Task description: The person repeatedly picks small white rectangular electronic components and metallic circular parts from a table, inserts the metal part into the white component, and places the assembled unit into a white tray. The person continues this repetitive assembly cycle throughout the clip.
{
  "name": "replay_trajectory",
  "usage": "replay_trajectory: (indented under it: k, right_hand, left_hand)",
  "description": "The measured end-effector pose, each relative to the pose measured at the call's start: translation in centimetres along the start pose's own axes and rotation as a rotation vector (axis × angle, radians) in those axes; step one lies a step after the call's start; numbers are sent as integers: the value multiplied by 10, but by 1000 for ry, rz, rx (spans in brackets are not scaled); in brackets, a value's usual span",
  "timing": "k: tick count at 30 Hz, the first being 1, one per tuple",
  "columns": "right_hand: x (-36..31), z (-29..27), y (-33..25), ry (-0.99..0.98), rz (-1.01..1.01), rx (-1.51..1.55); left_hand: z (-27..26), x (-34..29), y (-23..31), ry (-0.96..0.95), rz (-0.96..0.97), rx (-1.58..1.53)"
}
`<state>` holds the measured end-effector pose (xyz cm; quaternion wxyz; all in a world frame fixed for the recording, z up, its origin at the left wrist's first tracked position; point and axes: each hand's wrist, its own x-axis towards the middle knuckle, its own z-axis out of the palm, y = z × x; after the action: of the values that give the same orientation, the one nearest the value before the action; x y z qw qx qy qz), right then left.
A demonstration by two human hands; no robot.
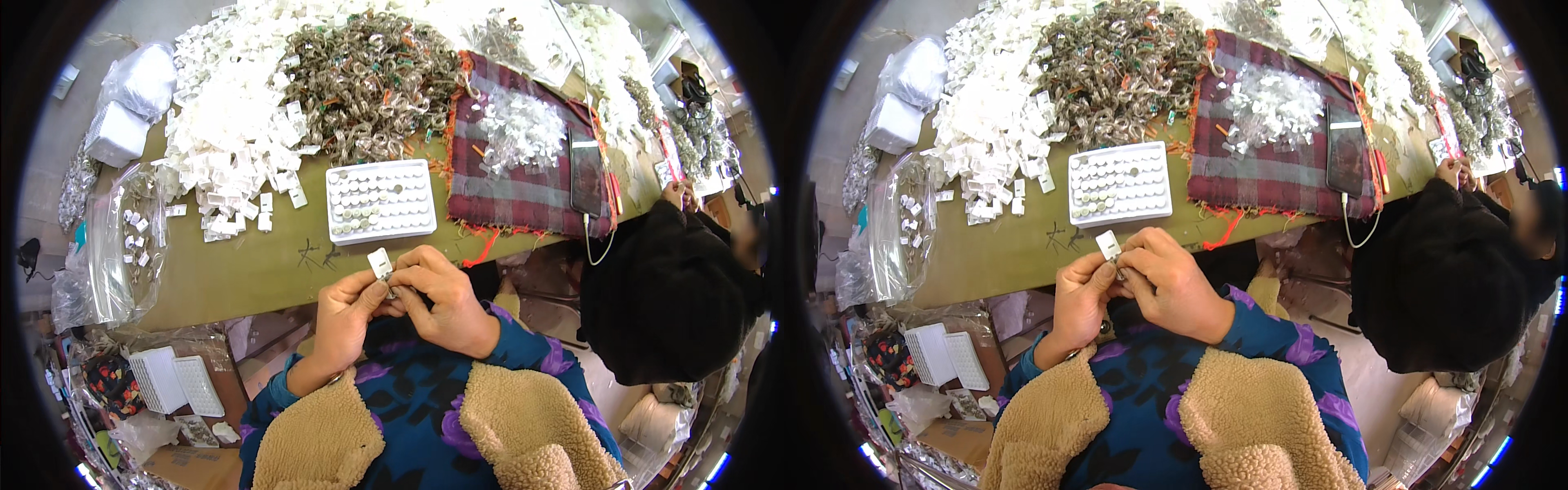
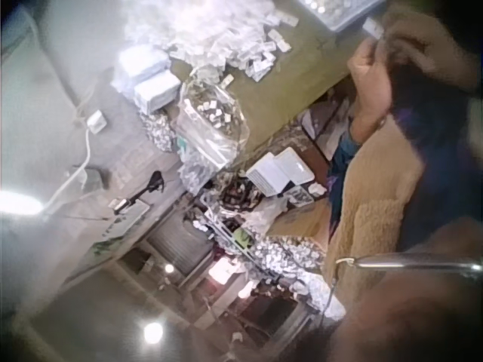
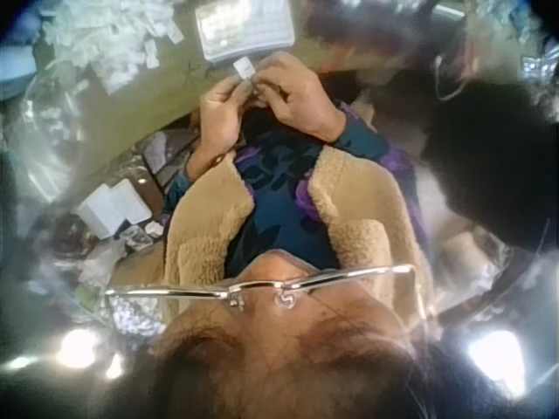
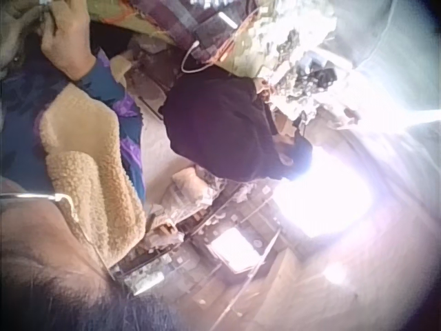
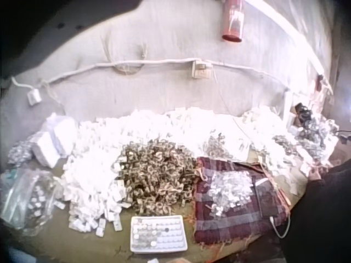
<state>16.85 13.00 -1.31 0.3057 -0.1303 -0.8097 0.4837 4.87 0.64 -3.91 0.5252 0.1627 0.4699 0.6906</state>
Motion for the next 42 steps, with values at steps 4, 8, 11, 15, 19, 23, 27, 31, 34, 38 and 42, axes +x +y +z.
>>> replay_trajectory:
  k: [4, 8, 11, 15, 19, 23, 27, 31, 34, 38, 42]
  right_hand:
    - [7, 6, 0, 49, 19, 16]
    - [36, -17, 19, 37, -23, -113]
    - [65, -19, 40, 183, -34, -333]
    - [78, -9, 55, 95, -83, -543]
    - [79, -10, 59, 80, -126, -520]
    - [92, -15, 59, -2, -167, -437]
    - [97, -15, 57, -207, -226, -564]
    - [96, -17, 56, -191, -214, -600]
    - [95, -19, 50, -178, -188, -619]
    - [77, -12, 23, -138, -186, -285]
    - [49, 9, 1, -152, -188, -125]
  left_hand:
    - [1, 0, 2, 25, 62, 141]
    - [-8, 8, 13, 47, 3, -27]
    - [-18, 14, 21, -15, 11, -69]
    - [-26, 18, 23, -55, -25, -57]
    - [-34, 20, 23, -57, -29, -83]
    - [-38, 21, 25, -84, -25, -175]
    - [-40, 22, 27, -70, -40, -280]
    - [-41, 23, 26, -60, -12, -331]
    - [-41, 23, 25, -55, -13, -377]
    - [-36, 20, 21, -26, -40, -427]
    - [-29, 14, 16, -34, 9, -412]
